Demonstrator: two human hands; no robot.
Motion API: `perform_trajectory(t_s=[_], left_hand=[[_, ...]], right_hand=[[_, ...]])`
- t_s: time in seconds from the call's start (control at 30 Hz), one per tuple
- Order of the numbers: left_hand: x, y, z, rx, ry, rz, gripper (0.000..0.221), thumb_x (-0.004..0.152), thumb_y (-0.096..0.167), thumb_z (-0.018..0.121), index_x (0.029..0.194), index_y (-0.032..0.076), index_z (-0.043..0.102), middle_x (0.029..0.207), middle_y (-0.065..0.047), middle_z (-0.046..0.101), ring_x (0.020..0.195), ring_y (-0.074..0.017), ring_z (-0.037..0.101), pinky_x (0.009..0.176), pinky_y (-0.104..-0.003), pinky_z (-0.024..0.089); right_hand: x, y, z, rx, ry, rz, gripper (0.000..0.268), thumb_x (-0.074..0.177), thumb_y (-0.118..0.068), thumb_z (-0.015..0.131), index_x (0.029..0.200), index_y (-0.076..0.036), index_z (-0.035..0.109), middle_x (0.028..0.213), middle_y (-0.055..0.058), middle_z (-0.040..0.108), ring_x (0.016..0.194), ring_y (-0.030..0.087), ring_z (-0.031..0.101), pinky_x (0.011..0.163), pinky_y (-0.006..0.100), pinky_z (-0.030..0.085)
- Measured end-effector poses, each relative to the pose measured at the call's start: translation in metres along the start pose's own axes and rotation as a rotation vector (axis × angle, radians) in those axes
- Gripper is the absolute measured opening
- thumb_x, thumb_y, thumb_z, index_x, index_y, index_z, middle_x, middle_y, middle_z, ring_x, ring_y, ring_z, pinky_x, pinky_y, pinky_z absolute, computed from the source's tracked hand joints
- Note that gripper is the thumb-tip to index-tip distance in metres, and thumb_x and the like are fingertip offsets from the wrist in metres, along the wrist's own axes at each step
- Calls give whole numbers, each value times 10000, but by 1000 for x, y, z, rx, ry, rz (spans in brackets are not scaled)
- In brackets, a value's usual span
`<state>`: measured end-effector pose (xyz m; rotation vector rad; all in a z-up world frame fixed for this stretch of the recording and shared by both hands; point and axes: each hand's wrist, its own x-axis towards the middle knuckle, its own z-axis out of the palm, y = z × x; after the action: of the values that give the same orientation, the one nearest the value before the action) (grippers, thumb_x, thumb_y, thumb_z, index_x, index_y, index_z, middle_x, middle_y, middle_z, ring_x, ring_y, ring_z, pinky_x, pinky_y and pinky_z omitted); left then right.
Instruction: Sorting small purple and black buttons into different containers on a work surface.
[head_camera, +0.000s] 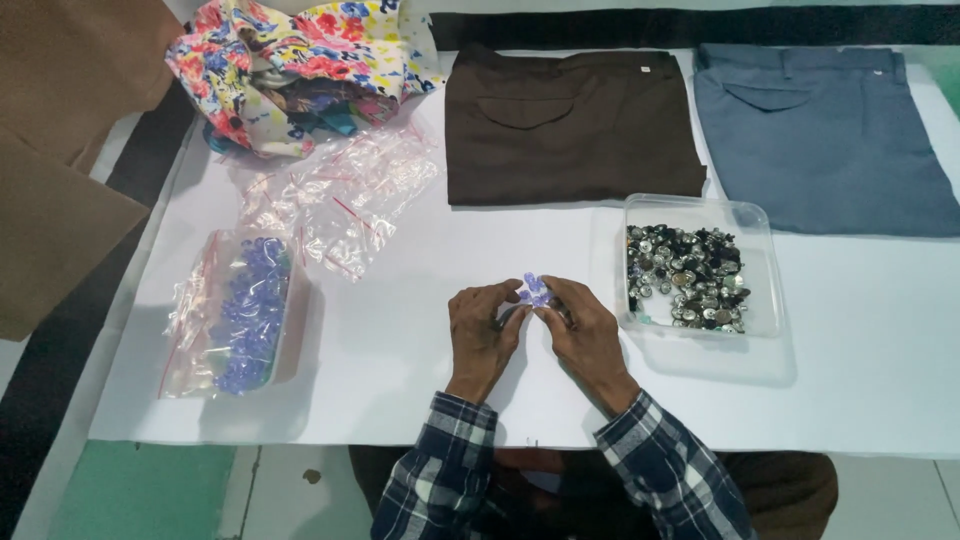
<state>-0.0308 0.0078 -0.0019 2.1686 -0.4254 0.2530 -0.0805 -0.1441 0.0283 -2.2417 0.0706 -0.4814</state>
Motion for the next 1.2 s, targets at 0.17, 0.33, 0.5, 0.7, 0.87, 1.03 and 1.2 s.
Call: perform_trajectory(t_s=[0.17,0.33,0.5,0.7,0.87,1.03,1.2], left_hand=[[0,7,-4,-19,-19,5,417,808,195,843,1192,177,683,921,-11,750,1015,-194,676,1079,-408,391],[2,2,0,-20,-26,-10,360,867,247,795,1203,196,676,918,8,746,985,-166,677,1075,-388,376],[5,0,4,-6,-42,-23,339,880,261,781,1198,202,678,902,40,735,958,-133,654,1065,-377,374],[8,1,5,22,-85,-46,313,896,251,750,1201,218,690,896,48,736,975,-135,659,1072,-388,370],[6,6,2,21,-72,-30,323,888,231,764,1202,208,691,906,42,736,991,-144,658,1066,-401,372],[3,3,2,25,-74,22,359,877,196,766,1224,184,675,927,15,737,1009,-176,657,1059,-417,369],[1,5,-2,18,-36,11,375,877,239,765,1232,179,659,975,2,749,1030,-180,672,1074,-393,409]], right_hand=[[-1,0,-5,70,-2,86,442,873,-103,768,1295,-48,648,1120,163,695,958,291,729,764,320,627],[3,2,-2,71,-11,114,462,859,-96,781,1298,-36,652,1059,166,705,879,265,729,699,301,625],[8,-2,-2,93,-24,120,432,868,-86,763,1289,-51,676,1113,171,725,897,266,737,694,303,616],[10,7,2,93,-34,111,396,881,-90,743,1272,-55,692,1127,174,726,853,279,731,686,346,622],[9,1,1,81,-29,62,355,904,-113,714,1254,-60,693,1133,165,721,897,320,739,699,374,640],[3,8,7,91,3,50,372,904,-107,710,1272,-65,675,1166,168,709,922,339,736,724,405,647],[-7,5,7,65,43,-3,462,920,-131,694,1365,-62,588,1276,184,622,978,324,714,762,350,655]])
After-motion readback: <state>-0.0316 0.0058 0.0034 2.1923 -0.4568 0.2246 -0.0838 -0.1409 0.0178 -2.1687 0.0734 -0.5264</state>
